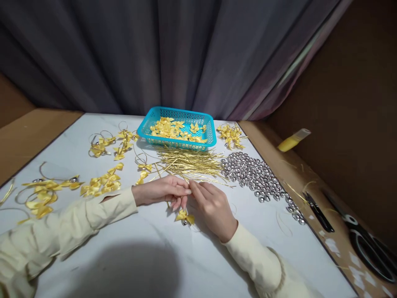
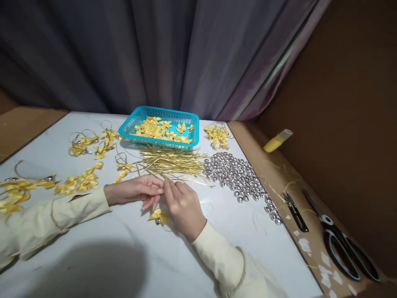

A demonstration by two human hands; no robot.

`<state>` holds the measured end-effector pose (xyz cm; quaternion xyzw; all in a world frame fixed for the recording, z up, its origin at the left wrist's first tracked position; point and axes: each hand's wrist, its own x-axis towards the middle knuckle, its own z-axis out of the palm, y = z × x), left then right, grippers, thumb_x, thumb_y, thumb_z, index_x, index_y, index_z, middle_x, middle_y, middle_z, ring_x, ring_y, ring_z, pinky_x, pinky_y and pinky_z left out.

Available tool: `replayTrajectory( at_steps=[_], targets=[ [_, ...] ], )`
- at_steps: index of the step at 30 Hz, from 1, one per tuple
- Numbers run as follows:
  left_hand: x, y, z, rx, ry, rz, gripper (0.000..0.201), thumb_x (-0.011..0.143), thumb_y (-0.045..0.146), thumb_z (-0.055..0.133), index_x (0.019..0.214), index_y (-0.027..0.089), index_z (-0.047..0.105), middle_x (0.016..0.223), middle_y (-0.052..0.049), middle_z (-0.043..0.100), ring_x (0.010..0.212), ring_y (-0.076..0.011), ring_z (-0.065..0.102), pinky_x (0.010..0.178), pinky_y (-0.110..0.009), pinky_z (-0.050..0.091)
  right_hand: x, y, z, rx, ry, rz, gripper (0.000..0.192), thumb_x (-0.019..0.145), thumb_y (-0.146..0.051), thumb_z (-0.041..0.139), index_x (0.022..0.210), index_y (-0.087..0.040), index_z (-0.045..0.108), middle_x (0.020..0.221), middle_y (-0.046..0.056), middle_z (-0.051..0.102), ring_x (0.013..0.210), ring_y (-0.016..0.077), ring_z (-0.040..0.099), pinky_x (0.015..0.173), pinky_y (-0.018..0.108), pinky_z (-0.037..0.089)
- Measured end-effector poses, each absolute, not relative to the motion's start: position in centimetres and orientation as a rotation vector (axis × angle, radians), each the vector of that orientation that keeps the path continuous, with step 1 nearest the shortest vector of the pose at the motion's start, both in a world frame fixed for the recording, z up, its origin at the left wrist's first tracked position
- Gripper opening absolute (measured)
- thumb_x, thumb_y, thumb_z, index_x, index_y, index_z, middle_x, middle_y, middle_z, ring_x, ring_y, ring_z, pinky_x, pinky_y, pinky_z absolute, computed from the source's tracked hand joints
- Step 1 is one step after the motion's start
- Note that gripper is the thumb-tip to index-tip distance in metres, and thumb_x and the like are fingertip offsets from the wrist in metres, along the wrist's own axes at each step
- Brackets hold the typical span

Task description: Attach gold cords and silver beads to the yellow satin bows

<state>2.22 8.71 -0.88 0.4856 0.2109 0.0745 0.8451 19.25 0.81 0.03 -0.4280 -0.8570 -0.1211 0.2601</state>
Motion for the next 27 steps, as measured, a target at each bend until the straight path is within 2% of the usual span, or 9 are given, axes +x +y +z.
replayTrajectory(
  at_steps=[3, 13, 18, 24, 27],
  targets=[
    [2.25, 8.64, -0.53, 1.021, 0.456, 0.151, 0.016, 0.082, 0.026, 0.060, 0.082, 0.010, 0.060, 0.062, -0.004, 0.065, 0.045, -0.0062, 0.054, 0.044, -0.014, 0.041, 19.38, 0.83, -0.11, -1.168, -2.332, -0.364, 0.028, 0.087, -0.011, 0.043, 0.107, -0.002, 0.061, 0.099, 0.016, 0.066, 0.078, 0.0201, 0.056, 0.068, 0.033, 0.049],
    [2.15, 8.52, -0.35, 1.040, 0.466, 0.180, 0.023, 0.083, 0.024, 0.057, 0.067, 0.009, 0.062, 0.060, -0.005, 0.062, 0.048, -0.0066, 0.053, 0.047, -0.015, 0.040, 19.30, 0.93, -0.16, -1.216, -2.292, -0.203, 0.030, 0.089, -0.013, 0.043, 0.113, -0.003, 0.058, 0.092, 0.013, 0.067, 0.079, 0.0200, 0.056, 0.068, 0.032, 0.050],
    [2.18, 8.62, -0.45, 1.046, 0.445, 0.217, 0.017, 0.083, 0.025, 0.058, 0.079, 0.009, 0.063, 0.060, -0.004, 0.063, 0.049, -0.0079, 0.054, 0.047, -0.017, 0.041, 19.49, 1.29, 0.00, -1.190, -2.210, -0.084, 0.028, 0.091, -0.016, 0.041, 0.108, -0.009, 0.062, 0.107, 0.012, 0.065, 0.085, 0.0190, 0.056, 0.073, 0.032, 0.050],
    [2.34, 8.43, -0.32, 1.065, 0.466, 0.210, 0.021, 0.082, 0.026, 0.059, 0.070, 0.009, 0.060, 0.059, -0.003, 0.062, 0.046, -0.0068, 0.054, 0.045, -0.017, 0.042, 19.94, 1.59, -0.40, -1.177, -2.280, -0.040, 0.028, 0.090, -0.015, 0.043, 0.109, -0.006, 0.061, 0.087, 0.011, 0.070, 0.071, 0.0191, 0.057, 0.063, 0.032, 0.048],
    [2.37, 8.35, -0.31, 1.079, 0.477, 0.220, 0.019, 0.081, 0.026, 0.059, 0.072, 0.009, 0.060, 0.058, -0.002, 0.062, 0.046, -0.0067, 0.054, 0.045, -0.016, 0.042, 19.89, 1.65, -0.36, -1.212, -2.240, 0.115, 0.026, 0.088, -0.014, 0.045, 0.105, -0.010, 0.064, 0.084, 0.011, 0.070, 0.070, 0.0189, 0.059, 0.063, 0.032, 0.047]
  ],
)
